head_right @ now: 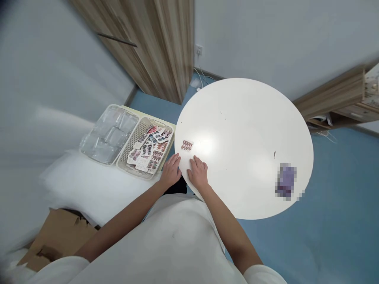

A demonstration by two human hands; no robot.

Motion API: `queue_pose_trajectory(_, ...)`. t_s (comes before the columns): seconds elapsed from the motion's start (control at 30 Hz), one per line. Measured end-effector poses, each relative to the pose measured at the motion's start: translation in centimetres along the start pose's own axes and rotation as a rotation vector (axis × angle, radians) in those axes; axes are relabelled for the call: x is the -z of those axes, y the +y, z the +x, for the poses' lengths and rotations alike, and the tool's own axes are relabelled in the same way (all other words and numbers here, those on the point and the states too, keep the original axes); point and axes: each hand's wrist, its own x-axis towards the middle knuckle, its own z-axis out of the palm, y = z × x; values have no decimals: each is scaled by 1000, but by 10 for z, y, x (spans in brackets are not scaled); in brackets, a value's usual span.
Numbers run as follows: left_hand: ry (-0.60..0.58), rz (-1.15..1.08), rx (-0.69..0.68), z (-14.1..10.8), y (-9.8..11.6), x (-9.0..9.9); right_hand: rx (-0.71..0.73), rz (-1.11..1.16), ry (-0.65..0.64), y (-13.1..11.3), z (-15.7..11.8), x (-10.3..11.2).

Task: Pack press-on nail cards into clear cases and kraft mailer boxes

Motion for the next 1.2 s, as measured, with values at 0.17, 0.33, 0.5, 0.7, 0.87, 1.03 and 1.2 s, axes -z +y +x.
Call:
queue_pose_trajectory(0.17, 82, 23, 78, -28, 21, -7, 145, 37, -31, 19, -30, 1)
queue_pose_trajectory(0.33, 116, 6, 123, -54, 45, -10, 276, 55, -65, 27, -47, 2)
queue_pose_trajectory(0.5, 121, -62, 193, -82, 46, 8, 377, 47, -131, 25, -47, 10)
queue_pose_trajectory(0.7, 195, -102, 338, -123, 26, 37, 501, 76, -185, 6, -45, 14)
queue_pose_trajectory(0.87, 193, -106, 343, -159, 1, 57, 598, 27, -271, -26, -38, 12)
queue_pose_trajectory(1.03, 227, -121, 357, -184, -35, 73, 686, -51, -321, -76, -18, 9)
queue_pose_trajectory(1.2, 251, -145, 388, -193, -69, 88, 718, -50, -305, -115, -4, 3)
